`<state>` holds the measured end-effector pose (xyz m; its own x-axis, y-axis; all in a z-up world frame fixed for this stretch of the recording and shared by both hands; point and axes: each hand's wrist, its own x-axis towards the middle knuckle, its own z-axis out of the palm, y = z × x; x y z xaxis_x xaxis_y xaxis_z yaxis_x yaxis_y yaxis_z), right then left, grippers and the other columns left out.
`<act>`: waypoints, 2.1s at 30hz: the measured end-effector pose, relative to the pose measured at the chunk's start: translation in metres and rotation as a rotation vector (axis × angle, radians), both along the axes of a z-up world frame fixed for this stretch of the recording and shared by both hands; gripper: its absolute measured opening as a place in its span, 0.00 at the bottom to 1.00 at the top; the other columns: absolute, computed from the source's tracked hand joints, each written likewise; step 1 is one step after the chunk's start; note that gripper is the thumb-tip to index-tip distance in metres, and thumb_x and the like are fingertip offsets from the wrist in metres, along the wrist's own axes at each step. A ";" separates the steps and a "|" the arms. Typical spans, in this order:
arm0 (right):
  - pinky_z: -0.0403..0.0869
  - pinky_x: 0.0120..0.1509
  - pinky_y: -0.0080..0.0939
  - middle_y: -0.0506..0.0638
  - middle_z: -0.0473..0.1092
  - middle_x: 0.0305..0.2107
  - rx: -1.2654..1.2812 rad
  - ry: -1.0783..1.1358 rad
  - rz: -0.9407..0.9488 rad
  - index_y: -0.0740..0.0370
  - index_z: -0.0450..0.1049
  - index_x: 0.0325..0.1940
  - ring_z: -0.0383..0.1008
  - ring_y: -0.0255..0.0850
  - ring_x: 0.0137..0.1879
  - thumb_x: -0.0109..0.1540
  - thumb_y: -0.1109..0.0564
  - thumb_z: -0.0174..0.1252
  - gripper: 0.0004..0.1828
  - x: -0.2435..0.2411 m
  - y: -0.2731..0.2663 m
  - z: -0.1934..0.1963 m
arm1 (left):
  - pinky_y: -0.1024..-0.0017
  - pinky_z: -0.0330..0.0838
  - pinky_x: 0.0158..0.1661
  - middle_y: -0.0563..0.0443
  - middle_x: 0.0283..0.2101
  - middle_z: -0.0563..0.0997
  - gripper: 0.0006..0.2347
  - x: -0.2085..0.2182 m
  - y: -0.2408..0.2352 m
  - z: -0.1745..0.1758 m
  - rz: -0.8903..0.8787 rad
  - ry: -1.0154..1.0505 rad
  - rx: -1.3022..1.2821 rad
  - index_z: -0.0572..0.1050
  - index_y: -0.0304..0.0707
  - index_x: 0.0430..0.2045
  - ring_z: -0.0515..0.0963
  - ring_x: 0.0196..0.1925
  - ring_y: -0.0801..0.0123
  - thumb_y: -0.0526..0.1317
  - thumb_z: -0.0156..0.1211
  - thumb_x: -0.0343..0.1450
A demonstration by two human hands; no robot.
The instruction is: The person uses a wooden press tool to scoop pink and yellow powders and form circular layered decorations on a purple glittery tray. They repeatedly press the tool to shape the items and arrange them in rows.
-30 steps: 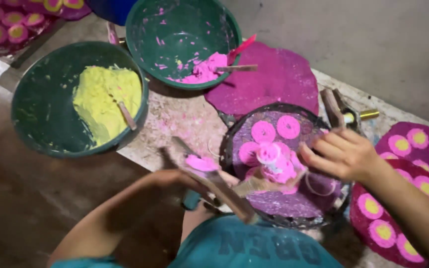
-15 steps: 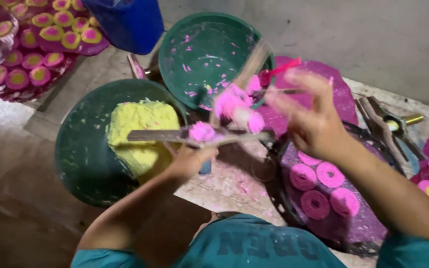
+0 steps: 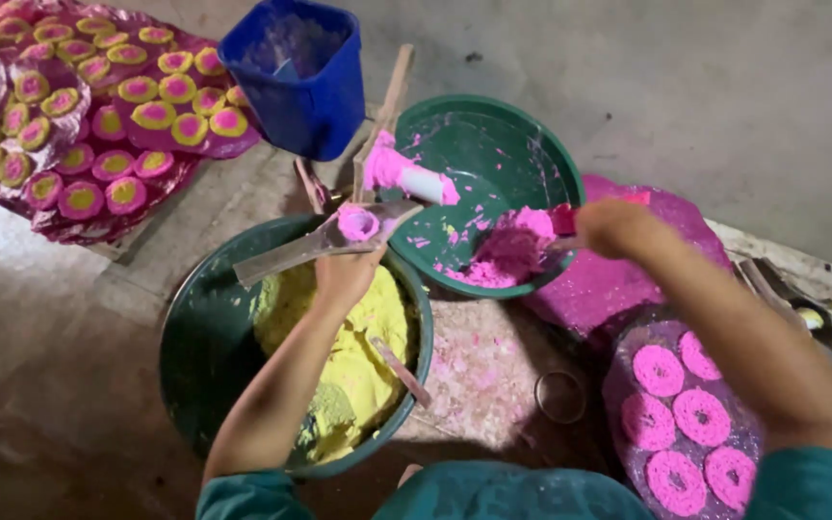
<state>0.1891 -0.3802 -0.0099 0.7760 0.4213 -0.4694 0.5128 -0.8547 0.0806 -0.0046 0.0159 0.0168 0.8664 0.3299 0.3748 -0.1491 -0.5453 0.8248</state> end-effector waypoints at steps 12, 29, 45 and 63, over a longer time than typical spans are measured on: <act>0.78 0.50 0.46 0.46 0.79 0.37 0.422 0.227 0.022 0.47 0.79 0.54 0.81 0.43 0.43 0.63 0.44 0.58 0.18 -0.120 0.013 0.219 | 0.61 0.74 0.53 0.43 0.54 0.80 0.25 -0.003 -0.049 0.027 -0.202 -0.243 0.639 0.75 0.41 0.53 0.80 0.50 0.54 0.52 0.66 0.64; 0.77 0.35 0.44 0.55 0.75 0.48 0.215 -0.682 0.696 0.58 0.69 0.62 0.80 0.49 0.44 0.53 0.54 0.50 0.31 -0.252 0.024 0.237 | 0.65 0.72 0.56 0.41 0.56 0.78 0.19 -0.048 -0.059 0.013 -0.415 0.095 0.488 0.75 0.39 0.50 0.78 0.57 0.55 0.47 0.59 0.68; 0.79 0.42 0.49 0.60 0.75 0.51 0.598 -0.369 0.184 0.58 0.71 0.63 0.80 0.53 0.46 0.58 0.63 0.56 0.27 -0.267 0.046 0.191 | 0.65 0.77 0.59 0.49 0.48 0.83 0.10 -0.079 -0.056 0.043 -0.112 0.268 0.419 0.79 0.45 0.44 0.83 0.54 0.62 0.47 0.62 0.73; 0.71 0.66 0.45 0.63 0.71 0.60 1.283 0.063 0.015 0.62 0.65 0.71 0.73 0.46 0.64 0.67 0.61 0.54 0.26 -0.214 0.094 0.037 | 0.40 0.63 0.58 0.14 0.70 0.54 0.24 -0.039 -0.054 0.031 0.000 -0.119 0.477 0.74 0.39 0.55 0.70 0.56 0.27 0.46 0.68 0.65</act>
<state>-0.0252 -0.2857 0.0274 0.7585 0.6054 0.2414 0.4962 -0.2963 -0.8161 -0.0434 -0.0383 0.0480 0.8082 0.0971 0.5808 -0.2276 -0.8582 0.4601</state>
